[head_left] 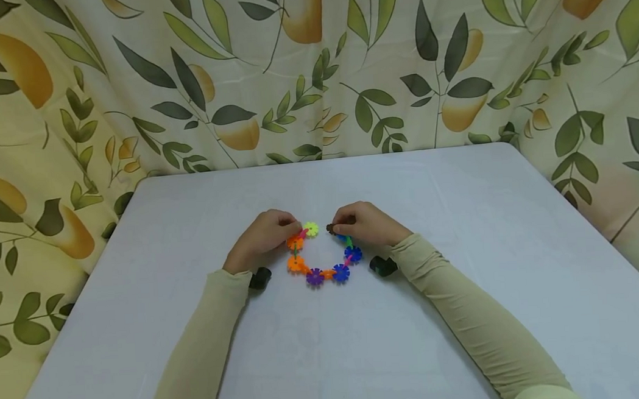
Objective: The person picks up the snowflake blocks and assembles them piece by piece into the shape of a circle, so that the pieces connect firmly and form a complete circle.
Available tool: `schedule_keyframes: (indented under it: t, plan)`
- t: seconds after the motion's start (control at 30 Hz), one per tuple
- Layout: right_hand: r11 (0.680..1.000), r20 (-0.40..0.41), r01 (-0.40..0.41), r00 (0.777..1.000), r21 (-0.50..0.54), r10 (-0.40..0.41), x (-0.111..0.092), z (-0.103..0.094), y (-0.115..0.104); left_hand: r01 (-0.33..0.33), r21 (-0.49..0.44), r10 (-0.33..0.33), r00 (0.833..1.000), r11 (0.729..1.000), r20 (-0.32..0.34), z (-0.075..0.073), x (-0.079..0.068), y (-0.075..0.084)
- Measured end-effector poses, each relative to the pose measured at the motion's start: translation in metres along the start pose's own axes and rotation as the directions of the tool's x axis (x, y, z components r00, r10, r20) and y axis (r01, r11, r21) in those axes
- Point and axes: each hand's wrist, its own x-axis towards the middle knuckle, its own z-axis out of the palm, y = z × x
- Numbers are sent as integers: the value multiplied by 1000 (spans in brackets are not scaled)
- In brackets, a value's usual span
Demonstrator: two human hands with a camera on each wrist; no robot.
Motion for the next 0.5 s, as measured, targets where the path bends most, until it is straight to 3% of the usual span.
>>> schedule_keyframes:
  t: [0.23, 0.5]
  plan:
    - [1000, 3, -21, 1000, 12, 21, 2, 3, 2, 100, -136, -101, 995, 986, -4, 7, 3, 4]
    - [999, -10, 0, 1000, 47, 1, 3, 6, 2, 71, -85, -69, 997, 994, 20, 7, 4, 8]
